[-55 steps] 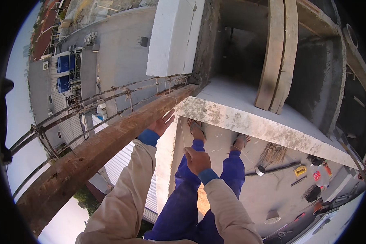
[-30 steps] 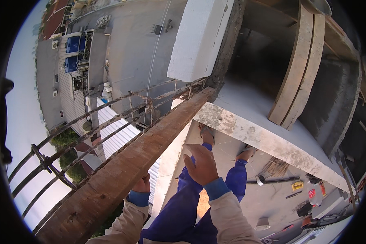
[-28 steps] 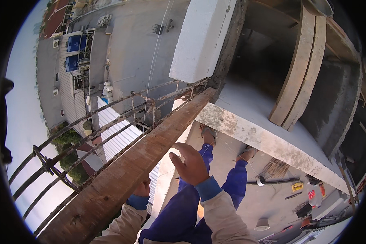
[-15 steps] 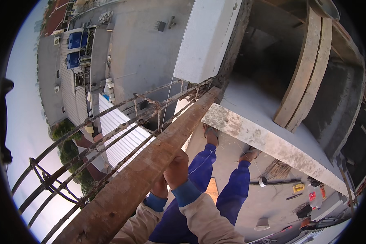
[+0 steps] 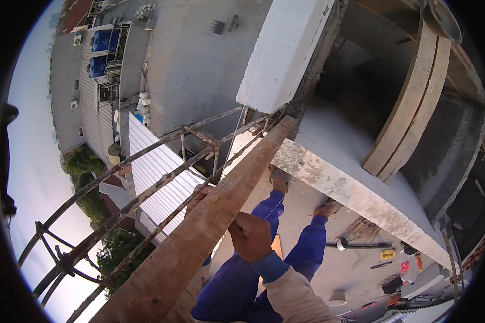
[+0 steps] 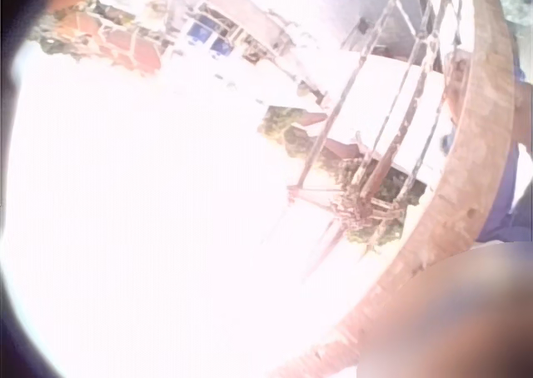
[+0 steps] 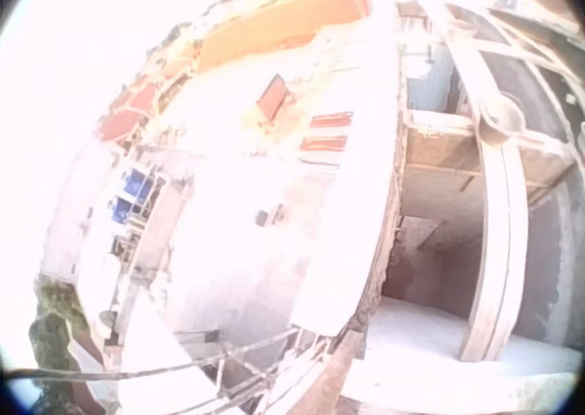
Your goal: The person installs aerated concrete blocks on a roof parapet. They apply mortar with a trowel, place blocks, and use a measuring tape to check alignment.
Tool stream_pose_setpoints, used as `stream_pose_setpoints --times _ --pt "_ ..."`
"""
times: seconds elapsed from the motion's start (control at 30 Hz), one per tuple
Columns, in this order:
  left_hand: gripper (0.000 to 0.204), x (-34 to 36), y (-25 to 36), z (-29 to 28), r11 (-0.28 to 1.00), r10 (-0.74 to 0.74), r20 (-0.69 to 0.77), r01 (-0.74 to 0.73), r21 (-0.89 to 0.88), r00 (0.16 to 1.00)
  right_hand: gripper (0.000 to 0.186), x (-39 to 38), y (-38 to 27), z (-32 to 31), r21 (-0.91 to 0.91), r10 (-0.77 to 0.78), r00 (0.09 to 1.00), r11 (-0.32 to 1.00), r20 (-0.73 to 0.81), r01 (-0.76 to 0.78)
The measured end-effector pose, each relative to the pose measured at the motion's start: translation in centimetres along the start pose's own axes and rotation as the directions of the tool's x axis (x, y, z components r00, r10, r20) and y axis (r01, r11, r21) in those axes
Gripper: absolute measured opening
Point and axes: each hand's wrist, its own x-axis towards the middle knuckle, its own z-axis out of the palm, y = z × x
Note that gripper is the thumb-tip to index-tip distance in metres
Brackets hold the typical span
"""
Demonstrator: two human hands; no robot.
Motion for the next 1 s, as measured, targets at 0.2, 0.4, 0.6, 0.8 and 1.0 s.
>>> stream_pose_setpoints --times 0.2,0.4,0.6,0.8,1.0 --pt "0.020 -0.5 -0.1 2.1 0.901 -0.125 -0.011 0.109 -0.421 0.992 0.012 3.7 -4.3 -9.4 -0.273 -0.312 0.933 0.927 -0.179 0.257" --pt "0.019 -1.4 -0.6 3.9 0.993 0.010 -0.192 -0.032 -0.115 0.981 0.017 8.4 -9.3 -8.4 0.342 -0.144 0.976 0.920 -0.163 0.193" --pt "0.016 -1.5 -1.2 3.8 0.996 0.021 -0.249 -0.042 -0.081 0.968 0.014 9.2 -9.6 -7.9 0.407 -0.026 0.987 0.909 -0.157 0.089" --pt "0.015 -1.7 -1.1 4.1 0.999 -0.002 -0.288 -0.013 -0.052 0.958 0.017 9.5 -8.9 -8.1 0.322 -0.028 0.985 0.943 -0.172 0.083" --pt "0.020 -2.1 -1.5 4.8 0.975 -0.065 -0.318 -0.008 -0.224 0.946 0.018 9.3 -9.0 -7.7 0.229 -0.085 0.975 0.964 -0.206 0.133"
